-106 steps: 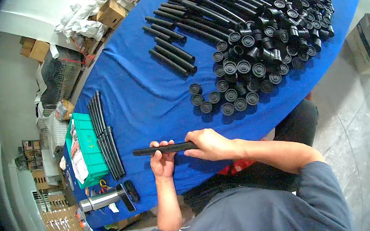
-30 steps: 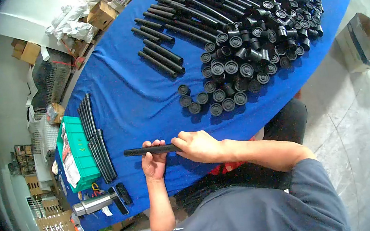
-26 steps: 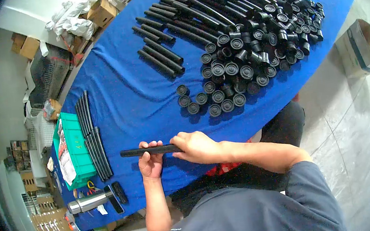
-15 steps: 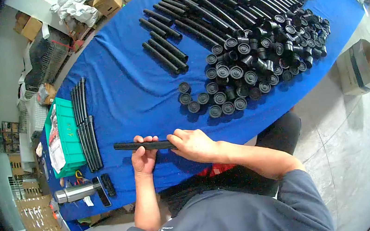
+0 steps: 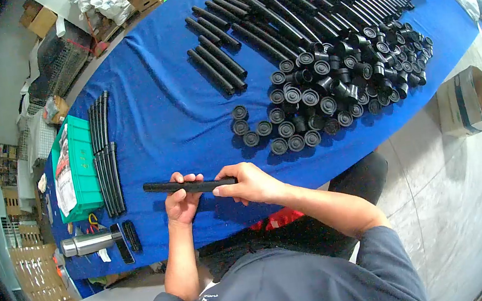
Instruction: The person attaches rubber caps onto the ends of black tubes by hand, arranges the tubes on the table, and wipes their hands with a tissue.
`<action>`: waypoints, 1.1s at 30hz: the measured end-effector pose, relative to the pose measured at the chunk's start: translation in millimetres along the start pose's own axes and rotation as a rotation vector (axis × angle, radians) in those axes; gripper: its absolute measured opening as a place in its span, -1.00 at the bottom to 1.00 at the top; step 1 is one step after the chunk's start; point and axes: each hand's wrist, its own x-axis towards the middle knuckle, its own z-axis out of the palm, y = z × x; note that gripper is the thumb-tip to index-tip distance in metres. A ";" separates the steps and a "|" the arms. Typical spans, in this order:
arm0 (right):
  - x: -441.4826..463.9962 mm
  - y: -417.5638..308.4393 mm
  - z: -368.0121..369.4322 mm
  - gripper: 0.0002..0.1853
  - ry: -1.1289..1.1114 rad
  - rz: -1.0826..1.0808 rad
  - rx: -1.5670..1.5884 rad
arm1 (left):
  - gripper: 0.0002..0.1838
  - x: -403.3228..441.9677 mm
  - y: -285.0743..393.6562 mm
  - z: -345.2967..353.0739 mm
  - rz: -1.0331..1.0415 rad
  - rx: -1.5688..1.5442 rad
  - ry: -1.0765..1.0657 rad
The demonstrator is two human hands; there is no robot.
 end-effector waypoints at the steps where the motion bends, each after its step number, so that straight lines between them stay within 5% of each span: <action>1: 1.4 4.3 1.6 -0.58 0.045 -0.080 -0.037 | -0.62 1.1 -0.4 1.9 -0.006 0.012 0.005; 3: 3.0 15.3 10.1 -0.60 0.136 -0.238 -0.111 | -0.61 2.2 -0.9 5.3 -0.005 -0.021 0.042; 6: 20.3 35.0 17.1 -0.54 0.484 -0.964 -0.808 | -0.60 1.8 -1.9 1.5 0.026 -0.034 0.075; 7: 19.8 35.3 18.5 -0.50 0.480 -0.985 -0.858 | -0.59 1.5 -2.1 -0.6 0.041 -0.032 0.081; 10: -4.1 8.6 16.7 -0.51 0.147 -0.210 -0.127 | -0.58 2.0 -1.2 -3.1 0.045 -0.057 -0.013; 12: 3.4 13.4 8.7 -0.56 0.000 -0.053 0.220 | -0.59 2.9 -1.9 0.1 0.057 -0.018 0.017; 14: 7.9 20.8 7.4 -0.60 0.070 -0.054 0.129 | -0.59 3.5 -1.9 4.5 0.046 0.011 0.037; 17: 11.5 28.2 9.0 -0.64 0.322 -0.540 -0.395 | -0.61 3.4 -3.1 4.1 0.047 0.027 0.039; 20: 7.4 27.3 11.5 -0.64 0.380 -0.738 -0.879 | -0.62 3.1 -2.1 -4.7 0.049 -0.015 0.030; 21: 8.8 26.5 14.2 -0.56 0.385 -0.729 -0.826 | -0.62 3.4 -1.2 -3.7 0.044 -0.008 0.025; 25: -4.6 1.7 8.3 -0.51 0.027 -0.052 0.072 | -0.64 2.9 -2.1 1.3 0.046 -0.019 0.040; 28: -4.1 -1.4 7.1 -0.50 0.048 -0.045 -0.110 | -0.65 2.8 -3.3 1.2 0.059 -0.002 0.046; 29: 11.8 33.3 6.9 -0.53 0.220 -0.548 -0.537 | -0.65 3.4 -3.8 0.6 0.062 0.012 0.043; 33: 11.2 39.5 16.7 -0.61 0.399 -0.797 -0.998 | -0.63 4.2 -5.7 -3.8 0.071 0.044 0.012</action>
